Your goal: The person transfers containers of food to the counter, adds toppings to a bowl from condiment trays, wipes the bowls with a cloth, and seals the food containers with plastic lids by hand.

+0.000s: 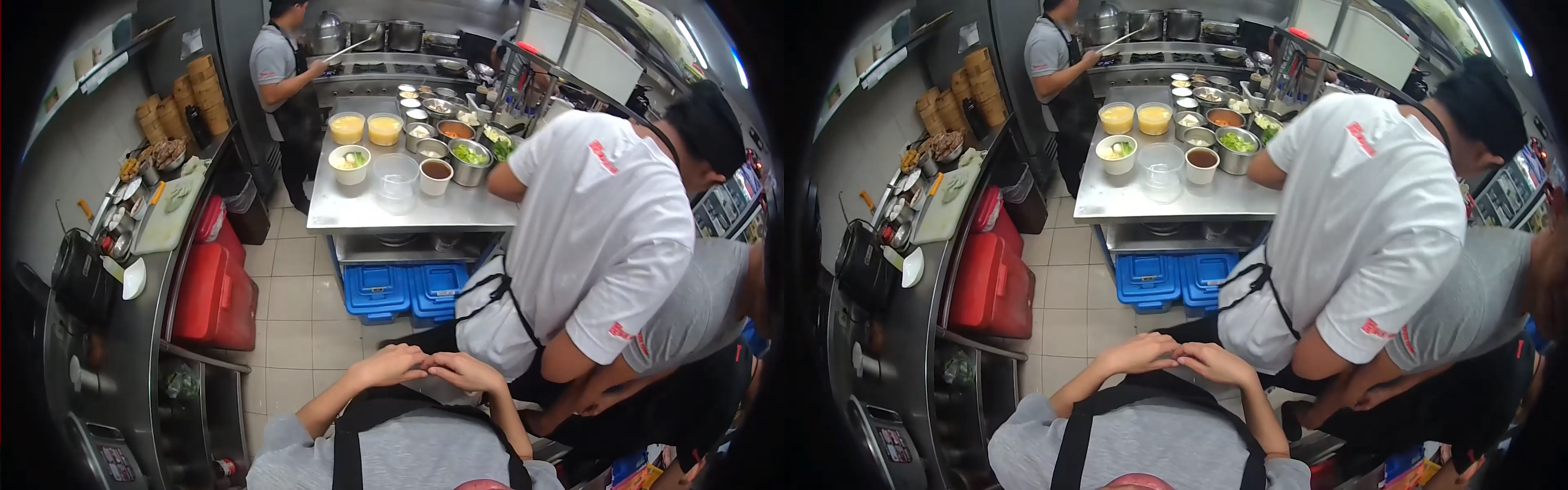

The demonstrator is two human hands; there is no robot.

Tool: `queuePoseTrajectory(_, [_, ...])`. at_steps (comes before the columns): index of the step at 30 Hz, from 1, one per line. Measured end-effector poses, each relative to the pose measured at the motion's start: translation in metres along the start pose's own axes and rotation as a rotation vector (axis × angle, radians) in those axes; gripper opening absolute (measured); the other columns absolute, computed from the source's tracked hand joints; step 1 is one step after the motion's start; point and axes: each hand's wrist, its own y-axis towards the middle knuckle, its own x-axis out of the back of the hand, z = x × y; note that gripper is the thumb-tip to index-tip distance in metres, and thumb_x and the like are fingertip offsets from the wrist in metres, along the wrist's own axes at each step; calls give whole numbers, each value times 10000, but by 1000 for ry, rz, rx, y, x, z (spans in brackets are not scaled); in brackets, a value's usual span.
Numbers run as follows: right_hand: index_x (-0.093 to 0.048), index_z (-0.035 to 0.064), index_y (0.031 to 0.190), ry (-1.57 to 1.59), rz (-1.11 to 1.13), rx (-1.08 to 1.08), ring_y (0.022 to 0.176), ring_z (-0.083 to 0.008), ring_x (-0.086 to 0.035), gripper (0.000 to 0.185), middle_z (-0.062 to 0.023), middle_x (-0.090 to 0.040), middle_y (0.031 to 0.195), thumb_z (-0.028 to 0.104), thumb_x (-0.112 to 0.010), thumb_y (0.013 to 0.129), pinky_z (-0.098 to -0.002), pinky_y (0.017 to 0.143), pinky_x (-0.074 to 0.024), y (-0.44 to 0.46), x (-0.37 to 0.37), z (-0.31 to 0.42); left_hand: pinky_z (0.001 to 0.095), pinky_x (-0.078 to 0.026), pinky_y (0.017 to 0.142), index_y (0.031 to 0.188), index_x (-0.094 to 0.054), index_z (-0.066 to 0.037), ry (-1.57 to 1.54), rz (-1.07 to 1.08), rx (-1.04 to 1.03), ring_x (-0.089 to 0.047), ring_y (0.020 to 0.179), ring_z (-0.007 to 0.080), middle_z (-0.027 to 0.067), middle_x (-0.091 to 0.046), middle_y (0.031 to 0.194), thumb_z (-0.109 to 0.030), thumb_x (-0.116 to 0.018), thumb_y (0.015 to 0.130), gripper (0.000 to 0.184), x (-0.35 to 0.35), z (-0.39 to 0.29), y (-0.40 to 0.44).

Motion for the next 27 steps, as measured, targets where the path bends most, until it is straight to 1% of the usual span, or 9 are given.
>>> queuePoseTrajectory(1, [-548, 10, 971, 20, 19, 29, 808, -252, -587, 238, -132, -598, 857, 198, -445, 867, -319, 719, -451, 12, 1, -4, 376, -404, 802, 1036, -519, -63, -10, -33, -6, -509, 929, 290, 117, -540, 974, -280, -502, 843, 291, 2, 8, -1])
queuePoseTrajectory(5, [-556, 20, 1018, 167, 150, 41, 804, -197, -598, 263, -103, -620, 845, 206, -429, 881, -296, 732, -456, 79, -1, -9, 380, -405, 790, 998, -535, -53, -33, -185, 70, -506, 916, 297, 123, -541, 940, -274, -512, 835, 275, 26, 41, -34])
queuePoseTrajectory(9, [-555, 20, 1025, 180, 230, -12, 815, -182, -595, 276, -98, -621, 862, 221, -425, 888, -289, 750, -455, 174, -21, 13, 384, -407, 806, 1042, -526, -45, -22, -281, 207, -511, 931, 301, 126, -542, 988, -285, -534, 817, 329, 66, 95, -104])
queuePoseTrajectory(12, [-540, 23, 1042, 206, 331, 76, 827, -173, -590, 284, -93, -618, 874, 231, -412, 896, -289, 758, -455, 249, -39, 28, 387, -408, 806, 1058, -523, -34, 75, -371, 363, -516, 931, 303, 132, -544, 999, -283, -547, 806, 355, 94, 139, -161])
queuePoseTrajectory(13, [-521, 21, 1065, 225, 400, 82, 859, -150, -579, 308, -79, -610, 905, 262, -417, 905, -277, 783, -444, 273, -44, 31, 388, -409, 804, 1058, -525, -29, 111, -393, 425, -517, 931, 303, 134, -546, 999, -280, -552, 803, 359, 105, 151, -175])
queuePoseTrajectory(17, [-523, 16, 1060, 208, 446, 93, 859, -149, -581, 315, -80, -609, 899, 268, -409, 909, -273, 783, -449, 338, -58, 45, 385, -406, 801, 1051, -535, -27, 84, -537, 559, -516, 934, 306, 140, -555, 998, -259, -574, 788, 353, 148, 184, -212])
queuePoseTrajectory(20, [-521, 6, 1062, 302, 455, 31, 859, -143, -582, 317, -81, -608, 903, 261, -407, 912, -264, 782, -453, 364, -61, 40, 385, -408, 800, 1058, -532, -27, 41, -565, 484, -515, 936, 305, 137, -553, 1004, -248, -577, 786, 354, 169, 213, -213])
queuePoseTrajectory(23, [-517, -21, 1063, 412, 425, -34, 861, -139, -581, 321, -91, -606, 918, 240, -403, 915, -257, 781, -454, 382, -58, 21, 376, -412, 799, 1062, -531, -29, -23, -490, 411, -517, 934, 305, 137, -552, 1005, -240, -573, 790, 347, 196, 228, -195])
queuePoseTrajectory(27, [-549, -41, 1000, 580, 161, -84, 808, -144, -599, 300, -99, -623, 873, 212, -421, 902, -264, 749, -467, 407, -22, 6, 358, -431, 777, 1063, -536, -47, -132, -382, 282, -531, 929, 300, 137, -554, 1006, -242, -564, 806, 324, 233, 264, -170])
